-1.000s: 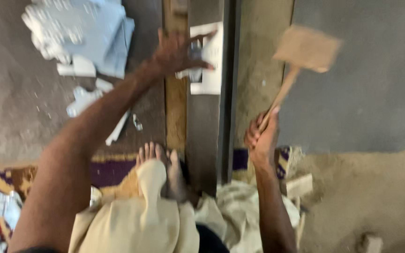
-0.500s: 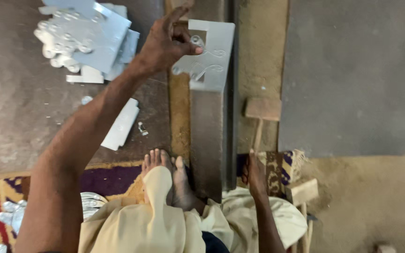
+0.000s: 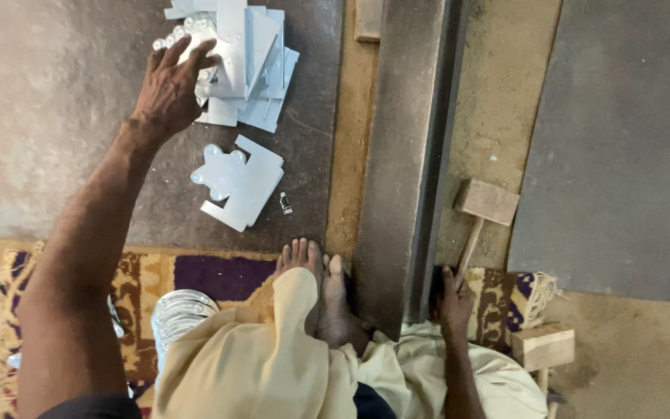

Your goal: The person sits on the floor and hammers embossed aluminum sheets flat on a metal beam using a wooden mallet, holding each sheet in place with one hand while striking. Finished pieces are set on a pile beside them and a new sheet is picked up to repeat the process.

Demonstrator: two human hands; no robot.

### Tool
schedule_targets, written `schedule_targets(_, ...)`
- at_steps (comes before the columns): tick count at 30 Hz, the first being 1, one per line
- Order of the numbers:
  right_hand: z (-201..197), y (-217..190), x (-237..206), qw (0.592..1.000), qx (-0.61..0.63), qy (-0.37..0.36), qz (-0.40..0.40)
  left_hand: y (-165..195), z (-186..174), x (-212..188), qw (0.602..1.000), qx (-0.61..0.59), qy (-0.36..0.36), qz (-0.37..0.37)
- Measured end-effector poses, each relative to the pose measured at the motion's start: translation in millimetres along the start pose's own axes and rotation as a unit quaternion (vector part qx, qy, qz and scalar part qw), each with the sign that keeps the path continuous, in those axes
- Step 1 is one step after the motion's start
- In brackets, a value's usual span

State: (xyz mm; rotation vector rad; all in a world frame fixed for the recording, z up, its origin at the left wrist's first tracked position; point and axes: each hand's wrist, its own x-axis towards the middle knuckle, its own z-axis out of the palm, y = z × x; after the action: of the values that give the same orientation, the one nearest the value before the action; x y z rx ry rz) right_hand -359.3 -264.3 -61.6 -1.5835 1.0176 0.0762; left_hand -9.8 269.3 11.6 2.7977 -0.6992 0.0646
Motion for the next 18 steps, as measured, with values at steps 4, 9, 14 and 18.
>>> schedule_targets(4,1,0,-1,1.0,0.003,-0.001,-0.005,26,15,0,0.987,-0.016,0.027,-0.156)
schedule_targets(9,1,3,-3,1.0,0.016,-0.021,-0.017,89,47,-62,0.975,-0.031,-0.018,-0.218)
schedule_targets(14,3,2,-5,0.999,0.028,-0.023,-0.005,110,57,-119,0.971,0.002,-0.034,-0.237)
schedule_targets(18,4,-5,-8,1.0,0.015,-0.023,-0.014,106,53,-127,0.949,-0.046,-0.086,-0.298)
